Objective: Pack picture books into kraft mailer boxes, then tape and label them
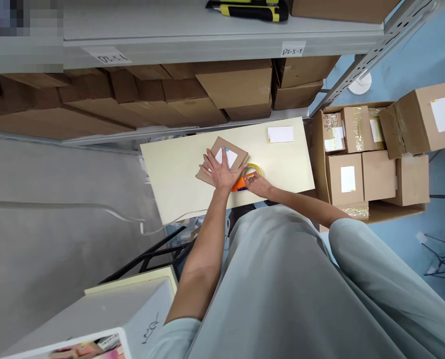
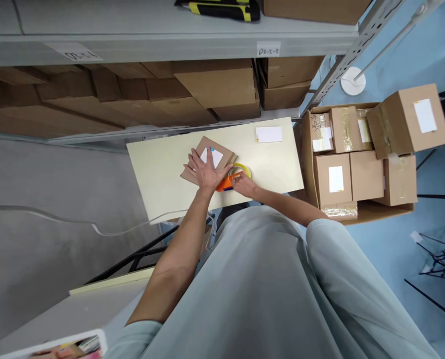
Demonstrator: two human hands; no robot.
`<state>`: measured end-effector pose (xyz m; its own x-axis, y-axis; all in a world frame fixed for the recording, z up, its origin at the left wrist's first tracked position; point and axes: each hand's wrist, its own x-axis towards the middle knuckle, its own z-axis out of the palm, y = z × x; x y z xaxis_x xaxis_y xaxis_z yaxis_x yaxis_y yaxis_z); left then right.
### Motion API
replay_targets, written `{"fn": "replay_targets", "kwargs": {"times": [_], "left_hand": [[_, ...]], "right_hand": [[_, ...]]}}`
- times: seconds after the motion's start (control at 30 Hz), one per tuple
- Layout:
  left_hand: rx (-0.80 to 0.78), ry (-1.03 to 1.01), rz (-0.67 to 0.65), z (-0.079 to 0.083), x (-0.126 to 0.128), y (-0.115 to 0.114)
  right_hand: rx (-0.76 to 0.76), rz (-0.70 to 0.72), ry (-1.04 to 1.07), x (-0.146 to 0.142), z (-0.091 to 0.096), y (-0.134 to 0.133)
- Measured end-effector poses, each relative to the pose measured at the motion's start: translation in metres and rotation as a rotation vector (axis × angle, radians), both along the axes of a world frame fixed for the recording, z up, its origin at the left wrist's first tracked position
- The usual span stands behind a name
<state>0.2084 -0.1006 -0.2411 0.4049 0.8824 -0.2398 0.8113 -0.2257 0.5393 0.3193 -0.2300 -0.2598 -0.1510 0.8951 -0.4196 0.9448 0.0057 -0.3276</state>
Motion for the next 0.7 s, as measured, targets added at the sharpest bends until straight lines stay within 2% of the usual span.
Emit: {"fn": "replay_targets", "kwargs": {"times": [0.07, 0.2, 0.33, 0.4, 0.57, 0.63, 0.7], "left_hand": [[0.013, -0.006, -0.055, 0.000, -0.007, -0.001], [0.011, -0.001, -0.059, -0.002, -0.014, -0.001], [0.008, 0.036, -0.070, -0.002, -0.015, -0.001], [0.012, 0.049, -0.083, -0.002, -0.015, 0.000], [0.021, 0.073, -0.110, -0.002, -0.014, -0.001], [0.012, 0.067, -0.132, 0.000, -0.013, -0.001], [-0.023, 0.045, -0.191, 0.003, -0.014, 0.000]], "right_hand": [[0.000, -0.051, 0.029, -0.011, -0.002, -0.006], [-0.034, -0.071, 0.046, -0.019, -0.004, -0.026], [-0.101, -0.054, 0.036, -0.005, 0.000, -0.052], [-0.134, -0.050, -0.010, 0.022, 0.004, -0.068], [-0.177, -0.102, -0.127, 0.126, 0.012, -0.102], [-0.178, -0.140, -0.170, 0.155, 0.012, -0.098], [-0.134, -0.177, -0.167, 0.169, 0.008, -0.081]]}}
